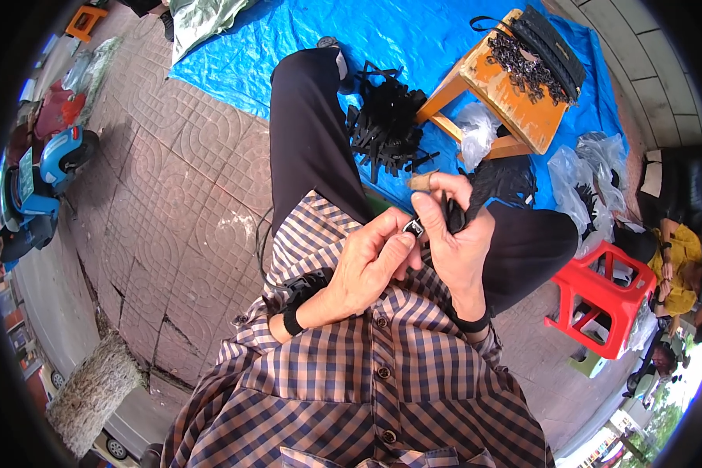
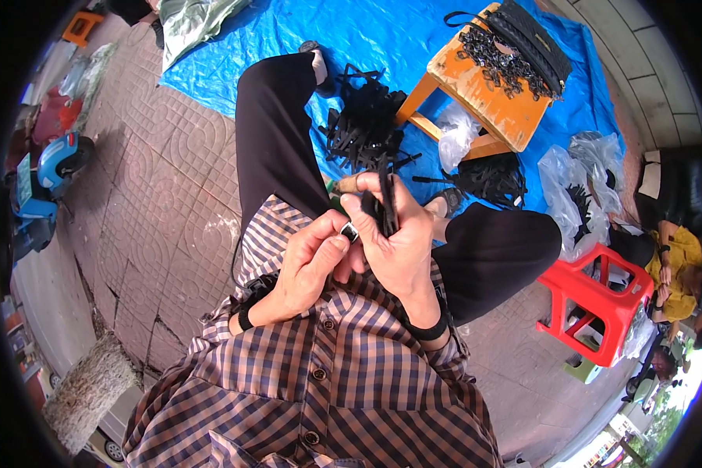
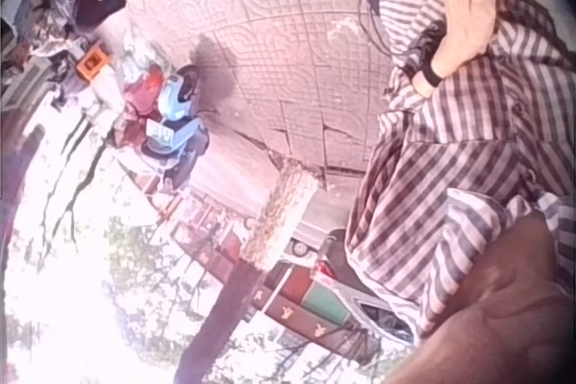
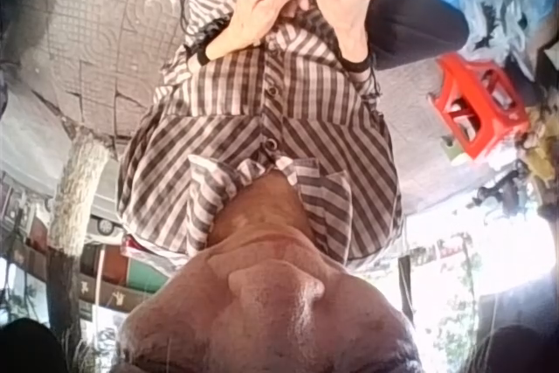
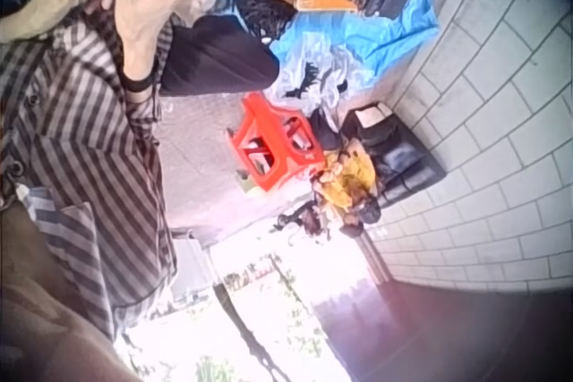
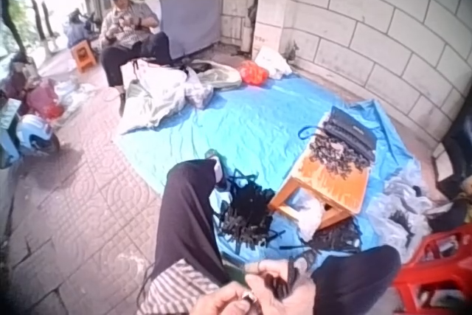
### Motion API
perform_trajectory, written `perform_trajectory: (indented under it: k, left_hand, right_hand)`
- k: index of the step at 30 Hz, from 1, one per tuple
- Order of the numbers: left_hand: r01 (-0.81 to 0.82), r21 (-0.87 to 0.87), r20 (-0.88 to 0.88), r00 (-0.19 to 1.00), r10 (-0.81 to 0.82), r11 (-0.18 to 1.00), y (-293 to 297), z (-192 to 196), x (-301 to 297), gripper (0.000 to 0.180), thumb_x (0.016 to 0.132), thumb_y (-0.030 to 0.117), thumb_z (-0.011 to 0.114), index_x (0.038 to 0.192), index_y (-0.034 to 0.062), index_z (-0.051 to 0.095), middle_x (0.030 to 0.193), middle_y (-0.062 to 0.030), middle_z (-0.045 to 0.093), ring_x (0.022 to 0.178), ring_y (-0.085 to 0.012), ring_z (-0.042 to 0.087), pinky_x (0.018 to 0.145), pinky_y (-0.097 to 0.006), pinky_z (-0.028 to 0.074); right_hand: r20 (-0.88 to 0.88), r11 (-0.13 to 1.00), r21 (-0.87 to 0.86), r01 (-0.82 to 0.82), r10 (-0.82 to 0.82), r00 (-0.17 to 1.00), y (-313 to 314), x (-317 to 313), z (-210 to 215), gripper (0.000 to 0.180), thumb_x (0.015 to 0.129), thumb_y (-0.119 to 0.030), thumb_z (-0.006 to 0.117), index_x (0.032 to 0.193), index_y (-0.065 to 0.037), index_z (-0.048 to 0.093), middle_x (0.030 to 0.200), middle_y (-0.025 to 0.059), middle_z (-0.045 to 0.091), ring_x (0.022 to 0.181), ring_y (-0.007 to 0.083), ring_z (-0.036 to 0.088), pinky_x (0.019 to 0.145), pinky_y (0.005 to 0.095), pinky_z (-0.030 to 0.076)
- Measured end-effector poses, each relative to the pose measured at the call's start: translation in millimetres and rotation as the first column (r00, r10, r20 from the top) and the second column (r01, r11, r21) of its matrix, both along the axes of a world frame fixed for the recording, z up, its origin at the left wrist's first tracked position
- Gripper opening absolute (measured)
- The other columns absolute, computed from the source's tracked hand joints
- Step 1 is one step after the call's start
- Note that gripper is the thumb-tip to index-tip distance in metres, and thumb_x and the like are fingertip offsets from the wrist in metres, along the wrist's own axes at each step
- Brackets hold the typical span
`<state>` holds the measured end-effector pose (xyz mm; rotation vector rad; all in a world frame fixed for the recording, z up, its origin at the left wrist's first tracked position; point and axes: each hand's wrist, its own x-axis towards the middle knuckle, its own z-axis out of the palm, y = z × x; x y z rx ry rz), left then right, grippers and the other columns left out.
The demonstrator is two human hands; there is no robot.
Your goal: Assembling small plastic buckles and components onto black nylon straps.
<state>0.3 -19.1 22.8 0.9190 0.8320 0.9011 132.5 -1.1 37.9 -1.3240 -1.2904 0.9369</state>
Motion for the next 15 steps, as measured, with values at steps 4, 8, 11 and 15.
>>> perform_trajectory:
  k: [4,8,11,15]
  left_hand:
    - [0.043,-0.1,-0.097,0.994,-0.053,0.994,16.6,-6.4,3.6,0.024,0.089,0.014,0.045,0.071,0.0005,0.054,0.054,-0.0008,0.05,0.049,-0.0044,0.044,0.047,-0.019,0.035]
    - [-0.027,-0.245,-0.14,0.99,-0.008,0.969,49.6,-46.3,12.5,0.022,0.092,0.022,0.042,0.088,0.0036,0.054,0.06,0.0,0.052,0.046,-0.0058,0.038,0.044,-0.019,0.028]
    - [-0.134,-0.126,-0.055,0.99,0.128,0.983,83.7,-61.6,32.6,0.02,0.088,0.018,0.044,0.09,0.0001,0.053,0.06,-0.0034,0.052,0.05,-0.0098,0.045,0.043,-0.026,0.034]
    - [-0.057,0.351,-0.499,0.833,0.238,0.935,109.2,-73.1,32.0,0.053,0.087,0.024,0.053,0.129,-0.0036,0.037,0.124,-0.0198,0.046,0.116,-0.0239,0.044,0.095,-0.034,0.037]
  right_hand:
    - [-0.045,0.99,-0.074,0.118,-0.122,0.992,8.0,6.2,-20.0,0.015,0.084,-0.015,0.063,0.092,-0.003,0.058,0.066,-0.0013,0.054,0.053,0.0031,0.046,0.047,0.0196,0.036]
    - [-0.63,0.919,-0.385,0.086,-0.33,0.703,10.7,37.6,-35.1,0.013,0.087,-0.014,0.059,0.098,-0.008,0.057,0.059,-0.0045,0.042,0.043,0.0009,0.03,0.038,0.0172,0.021]
    - [-0.697,0.926,-0.37,0.07,-0.327,0.639,8.7,46.2,-43.3,0.012,0.087,-0.016,0.06,0.097,-0.009,0.058,0.061,-0.0032,0.044,0.042,0.0022,0.031,0.038,0.0172,0.022]
    - [-0.818,0.906,-0.421,-0.034,-0.363,0.446,12.1,52.5,-57.3,0.011,0.085,-0.018,0.062,0.087,-0.009,0.055,0.066,0.0013,0.051,0.042,0.0051,0.034,0.04,0.0201,0.026]
